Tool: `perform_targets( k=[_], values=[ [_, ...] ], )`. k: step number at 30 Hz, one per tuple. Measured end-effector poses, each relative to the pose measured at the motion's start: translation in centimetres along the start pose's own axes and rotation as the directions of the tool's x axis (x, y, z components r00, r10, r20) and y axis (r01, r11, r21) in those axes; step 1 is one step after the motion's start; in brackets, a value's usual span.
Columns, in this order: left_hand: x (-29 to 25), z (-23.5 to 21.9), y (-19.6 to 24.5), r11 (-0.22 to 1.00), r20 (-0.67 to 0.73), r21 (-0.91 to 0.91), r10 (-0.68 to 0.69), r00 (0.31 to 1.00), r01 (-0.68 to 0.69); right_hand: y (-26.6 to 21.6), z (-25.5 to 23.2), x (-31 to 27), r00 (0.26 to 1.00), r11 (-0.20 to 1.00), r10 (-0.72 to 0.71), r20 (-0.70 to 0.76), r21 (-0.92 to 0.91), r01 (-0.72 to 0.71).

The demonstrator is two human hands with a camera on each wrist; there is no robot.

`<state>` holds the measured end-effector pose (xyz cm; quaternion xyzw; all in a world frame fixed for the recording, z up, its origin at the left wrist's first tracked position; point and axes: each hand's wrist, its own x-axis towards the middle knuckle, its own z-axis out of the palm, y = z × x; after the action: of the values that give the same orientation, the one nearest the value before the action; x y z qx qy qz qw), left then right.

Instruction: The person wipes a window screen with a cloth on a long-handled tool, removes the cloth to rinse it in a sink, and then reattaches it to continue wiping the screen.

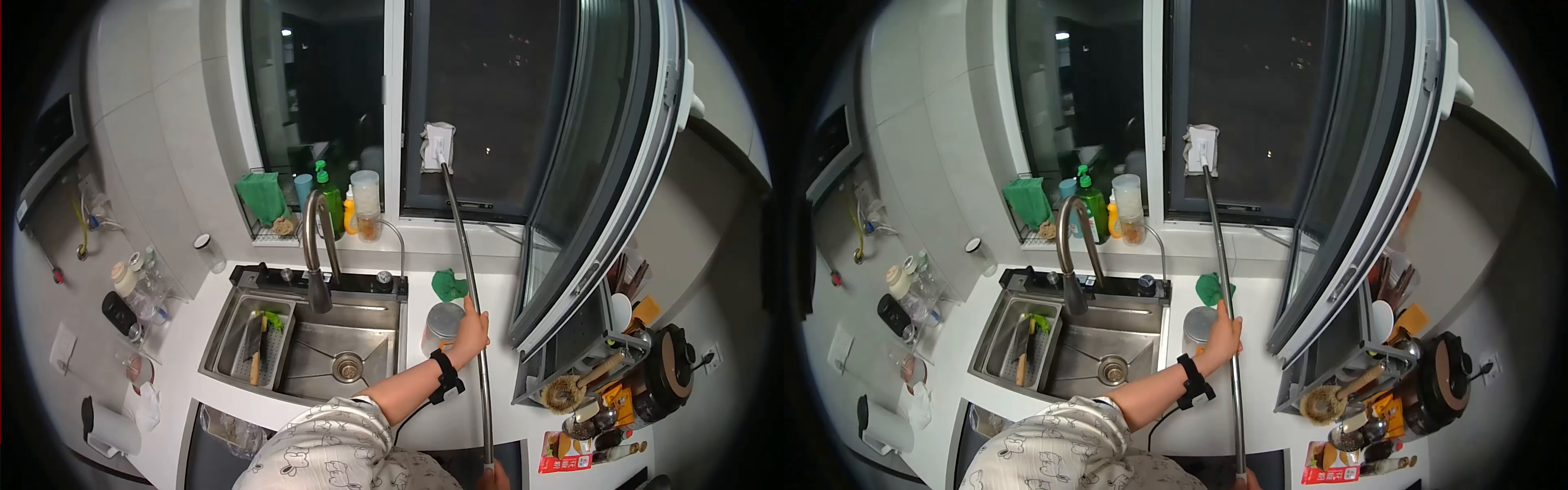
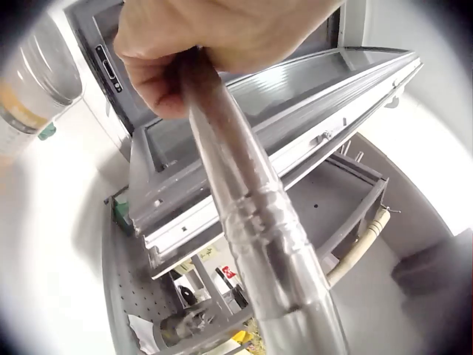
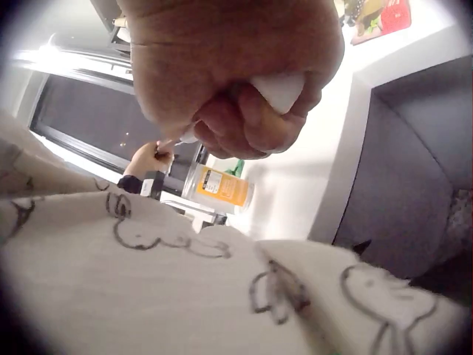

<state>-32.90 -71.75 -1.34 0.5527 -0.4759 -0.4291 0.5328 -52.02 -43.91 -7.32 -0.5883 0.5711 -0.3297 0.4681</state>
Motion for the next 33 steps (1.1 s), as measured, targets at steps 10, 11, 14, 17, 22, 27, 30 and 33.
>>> perform_targets(
  k=[10,11,14,17,22,27,30,33],
  values=[
    [8.0,-1.1,14.1,0.903,-0.097,0.04,0.43,0.898,-0.428,-6.6,1.2,9.9,0.998,0.935,0.045,-0.051,0.354,-0.025],
    [8.5,-1.6,14.1,0.902,-0.1,0.046,0.432,0.896,-0.429,-7.8,1.4,10.5,0.998,0.928,0.059,0.005,0.368,-0.057],
    [9.2,-2.7,13.7,0.928,-0.086,0.024,0.373,0.924,-0.372,-8.6,1.7,10.7,0.998,0.99,0.044,0.035,0.13,-0.048],
    [7.6,-1.7,9.5,0.975,-0.058,-0.012,0.22,0.974,-0.221,-2.8,1.2,9.6,0.993,0.994,0.11,0.048,0.002,-0.11],
    [3.6,1.1,1.8,0.998,-0.045,-0.021,0.052,0.998,-0.053,1.6,-0.8,4.0,0.993,0.973,0.087,0.075,-0.22,-0.068],
    [1.2,3.1,-4.9,0.999,-0.025,0.017,-0.041,0.999,0.042,2.3,-1.1,-0.3,0.977,0.904,0.211,-0.019,-0.377,-0.202],
    [0.4,4.2,-4.9,0.981,-0.02,0.025,-0.192,0.981,0.193,-1.8,-2.2,-2.3,0.993,0.907,0.117,-0.025,-0.404,-0.117],
    [0.3,3.9,-2.6,0.871,0.15,-0.323,-0.339,0.929,0.37,-3.2,-2.2,-3.1,0.955,0.865,0.245,-0.166,-0.407,-0.293]
  ],
)
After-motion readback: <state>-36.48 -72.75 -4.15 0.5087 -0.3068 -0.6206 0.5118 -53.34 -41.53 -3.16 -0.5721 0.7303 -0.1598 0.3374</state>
